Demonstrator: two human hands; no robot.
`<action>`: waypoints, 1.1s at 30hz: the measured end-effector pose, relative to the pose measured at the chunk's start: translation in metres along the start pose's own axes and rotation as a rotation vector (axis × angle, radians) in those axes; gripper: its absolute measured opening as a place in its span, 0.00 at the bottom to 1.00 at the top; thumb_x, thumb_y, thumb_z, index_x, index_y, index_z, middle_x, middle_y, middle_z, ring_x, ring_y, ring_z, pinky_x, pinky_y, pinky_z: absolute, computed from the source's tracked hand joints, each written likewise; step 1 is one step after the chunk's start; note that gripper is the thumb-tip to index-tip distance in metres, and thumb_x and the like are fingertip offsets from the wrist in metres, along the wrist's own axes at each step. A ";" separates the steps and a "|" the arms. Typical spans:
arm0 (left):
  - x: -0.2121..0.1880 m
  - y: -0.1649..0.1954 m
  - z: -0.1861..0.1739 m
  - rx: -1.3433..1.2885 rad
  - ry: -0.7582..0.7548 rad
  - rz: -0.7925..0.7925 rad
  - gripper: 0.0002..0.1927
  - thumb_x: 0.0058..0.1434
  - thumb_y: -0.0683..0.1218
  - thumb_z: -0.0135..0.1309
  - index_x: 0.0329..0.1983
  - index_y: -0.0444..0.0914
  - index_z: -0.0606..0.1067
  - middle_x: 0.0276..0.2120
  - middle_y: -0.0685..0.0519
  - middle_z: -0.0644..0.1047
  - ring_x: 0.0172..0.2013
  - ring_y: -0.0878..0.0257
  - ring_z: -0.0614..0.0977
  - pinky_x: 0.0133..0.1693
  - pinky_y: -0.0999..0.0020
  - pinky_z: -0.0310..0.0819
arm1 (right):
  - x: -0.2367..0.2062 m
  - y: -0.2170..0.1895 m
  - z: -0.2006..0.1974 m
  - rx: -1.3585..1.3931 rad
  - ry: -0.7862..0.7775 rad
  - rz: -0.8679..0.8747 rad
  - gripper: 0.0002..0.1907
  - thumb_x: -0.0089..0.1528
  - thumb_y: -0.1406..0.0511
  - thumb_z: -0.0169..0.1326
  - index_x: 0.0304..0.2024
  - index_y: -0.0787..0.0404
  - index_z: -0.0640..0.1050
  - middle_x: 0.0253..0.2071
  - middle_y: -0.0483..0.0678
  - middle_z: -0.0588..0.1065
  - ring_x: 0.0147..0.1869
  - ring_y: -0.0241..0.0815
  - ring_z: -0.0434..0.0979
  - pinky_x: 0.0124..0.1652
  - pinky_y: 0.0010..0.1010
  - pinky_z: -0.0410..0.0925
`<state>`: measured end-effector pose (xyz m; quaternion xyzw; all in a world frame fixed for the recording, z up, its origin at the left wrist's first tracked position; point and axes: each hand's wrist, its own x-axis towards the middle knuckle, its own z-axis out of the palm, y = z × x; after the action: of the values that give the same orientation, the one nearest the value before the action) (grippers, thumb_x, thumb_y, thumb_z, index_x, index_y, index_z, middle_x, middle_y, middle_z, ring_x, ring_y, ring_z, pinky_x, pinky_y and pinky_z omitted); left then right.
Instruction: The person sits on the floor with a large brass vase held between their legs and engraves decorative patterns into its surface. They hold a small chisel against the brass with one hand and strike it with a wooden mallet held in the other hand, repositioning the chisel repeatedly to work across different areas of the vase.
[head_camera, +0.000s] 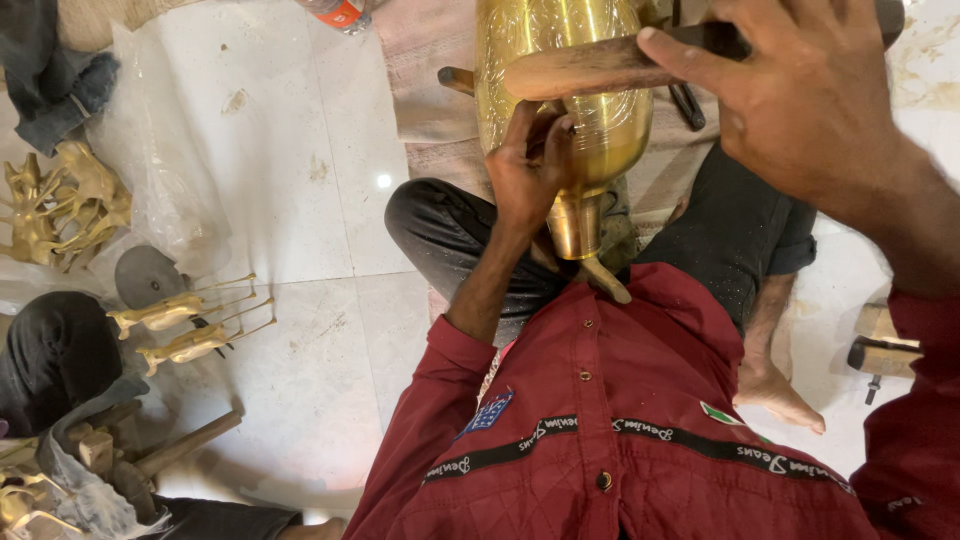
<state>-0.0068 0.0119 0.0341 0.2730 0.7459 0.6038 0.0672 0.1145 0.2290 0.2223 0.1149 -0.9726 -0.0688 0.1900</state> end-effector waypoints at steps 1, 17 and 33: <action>0.005 -0.002 -0.002 0.018 -0.045 -0.051 0.14 0.71 0.40 0.57 0.59 0.41 0.73 0.46 0.43 0.85 0.44 0.58 0.89 0.45 0.62 0.89 | 0.001 -0.002 0.000 0.148 -0.001 0.064 0.30 0.60 0.75 0.57 0.65 0.54 0.79 0.51 0.49 0.73 0.54 0.48 0.73 0.51 0.39 0.64; 0.073 0.013 -0.029 0.106 -0.683 0.206 0.24 0.68 0.39 0.58 0.66 0.43 0.72 0.49 0.48 0.84 0.45 0.59 0.90 0.49 0.64 0.88 | -0.118 -0.063 0.080 0.805 0.352 0.842 0.34 0.70 0.79 0.57 0.76 0.55 0.65 0.55 0.51 0.66 0.57 0.39 0.69 0.54 0.31 0.70; 0.082 0.001 -0.026 0.130 -0.753 0.300 0.27 0.65 0.34 0.55 0.67 0.45 0.72 0.48 0.48 0.85 0.44 0.57 0.89 0.50 0.63 0.87 | -0.124 -0.078 0.085 0.722 0.265 0.871 0.33 0.68 0.75 0.59 0.75 0.56 0.68 0.56 0.56 0.71 0.59 0.49 0.73 0.57 0.38 0.69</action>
<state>-0.0864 0.0301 0.0606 0.5841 0.6579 0.4164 0.2293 0.2087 0.1920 0.0864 -0.2307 -0.8600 0.3669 0.2694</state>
